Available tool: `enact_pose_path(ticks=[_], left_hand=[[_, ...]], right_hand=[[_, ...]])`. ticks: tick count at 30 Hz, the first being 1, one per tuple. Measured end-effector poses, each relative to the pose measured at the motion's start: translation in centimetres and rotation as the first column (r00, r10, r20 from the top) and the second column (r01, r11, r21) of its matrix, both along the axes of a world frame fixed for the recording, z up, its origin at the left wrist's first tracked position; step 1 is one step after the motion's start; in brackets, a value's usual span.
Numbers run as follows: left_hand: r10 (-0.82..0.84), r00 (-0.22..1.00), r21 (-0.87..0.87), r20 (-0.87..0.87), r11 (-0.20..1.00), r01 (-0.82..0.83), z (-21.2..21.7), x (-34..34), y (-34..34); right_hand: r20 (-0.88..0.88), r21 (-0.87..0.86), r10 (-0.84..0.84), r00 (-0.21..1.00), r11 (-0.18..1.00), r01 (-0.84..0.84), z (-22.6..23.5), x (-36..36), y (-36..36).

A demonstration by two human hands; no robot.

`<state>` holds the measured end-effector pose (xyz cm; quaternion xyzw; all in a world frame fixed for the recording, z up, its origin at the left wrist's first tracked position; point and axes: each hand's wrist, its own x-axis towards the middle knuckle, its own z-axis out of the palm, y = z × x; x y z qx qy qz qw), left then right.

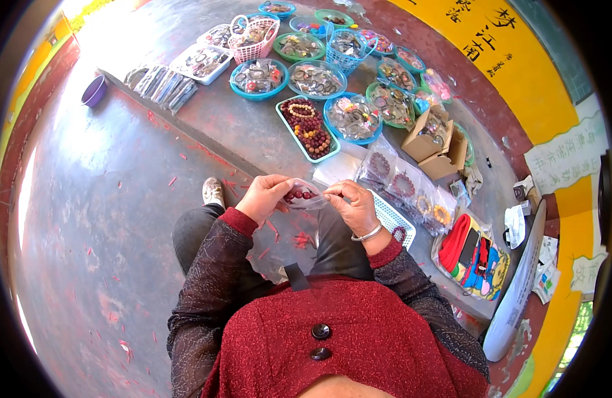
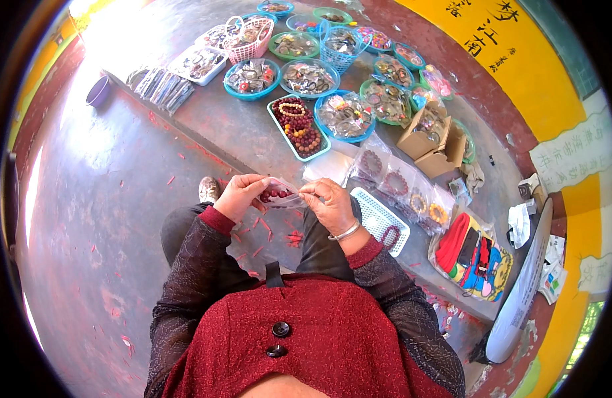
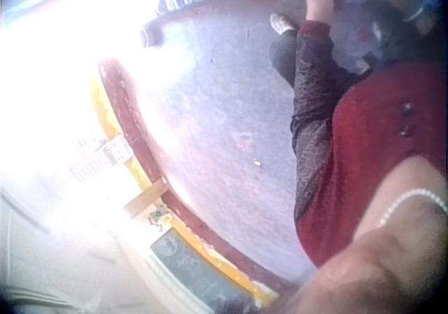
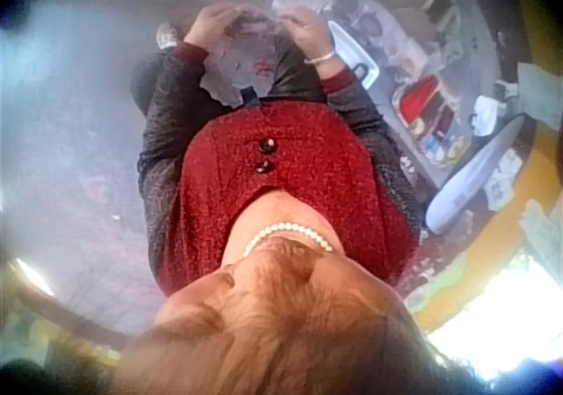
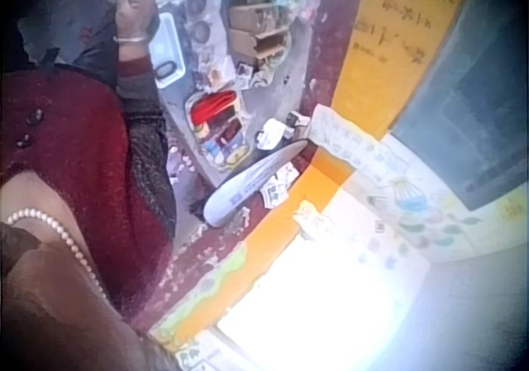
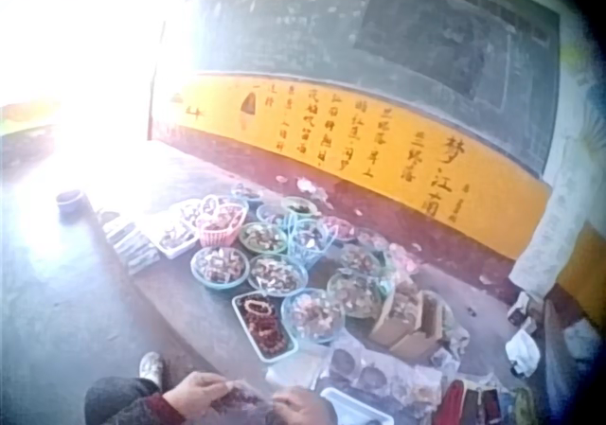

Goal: The person sits on the floor and repeatedly picks up beaded bracelets from a white tray, places them into small clear plastic bags, and sets the bags aside. The person handles the beads and bags by hand throughout the task.

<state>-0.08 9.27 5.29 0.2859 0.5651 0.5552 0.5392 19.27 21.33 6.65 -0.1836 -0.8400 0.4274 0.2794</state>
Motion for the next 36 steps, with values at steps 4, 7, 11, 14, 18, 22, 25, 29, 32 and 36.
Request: enact_pose_path(ticks=[4,7,11,14,18,22,25,29,32,36], left_hand=[[-0.008,0.957,-0.021,-0.289,1.0,0.002,0.4,-0.1,-0.1],[0.002,0.942,-0.008,-0.336,1.0,-0.005,0.6,-0.2,-0.2],[-0.015,0.968,0.068,-0.25,0.997,0.033,1.9,-0.6,-0.5],[0.026,0.997,0.311,-0.071,0.95,-0.003,1.5,-1.3,-0.7],[-0.196,0.937,0.554,0.291,0.833,0.002,0.9,-1.7,-0.3],[-0.34,0.923,0.415,0.181,0.877,0.242,0.7,-0.7,0.2],[-0.472,0.846,0.402,0.248,0.845,0.353,3.1,1.2,0.3],[-0.282,0.888,0.251,0.363,0.947,0.198,-0.6,1.7,0.5],[-0.222,0.868,0.24,0.445,0.963,0.124,-0.1,2.0,0.8],[-0.141,0.8,0.28,0.582,0.959,-0.034,0.0,2.1,0.8]], right_hand=[[0.031,0.181,-0.004,1.0,0.984,-0.002,1.4,-0.6,0.1],[0.067,0.233,0.007,0.998,0.972,-0.022,2.0,-0.9,-0.2],[0.025,0.113,0.057,0.998,0.992,-0.059,3.3,-1.3,-0.7],[-0.046,-0.089,0.085,0.995,0.992,-0.089,5.4,-1.6,-0.9],[-0.212,-0.457,0.077,0.974,0.874,-0.169,8.7,-1.9,-0.3],[-0.343,-0.669,-0.044,0.938,0.712,-0.211,10.6,-2.4,0.2],[-0.352,-0.754,-0.167,0.921,0.634,-0.173,9.4,-2.8,1.0],[-0.313,-0.803,-0.254,0.915,0.585,-0.113,7.3,-2.4,1.9],[-0.249,-0.878,-0.374,0.893,0.476,-0.046,1.9,-0.9,3.2],[-0.181,-0.968,-0.243,0.953,0.215,-0.129,-2.7,0.8,0.7]])
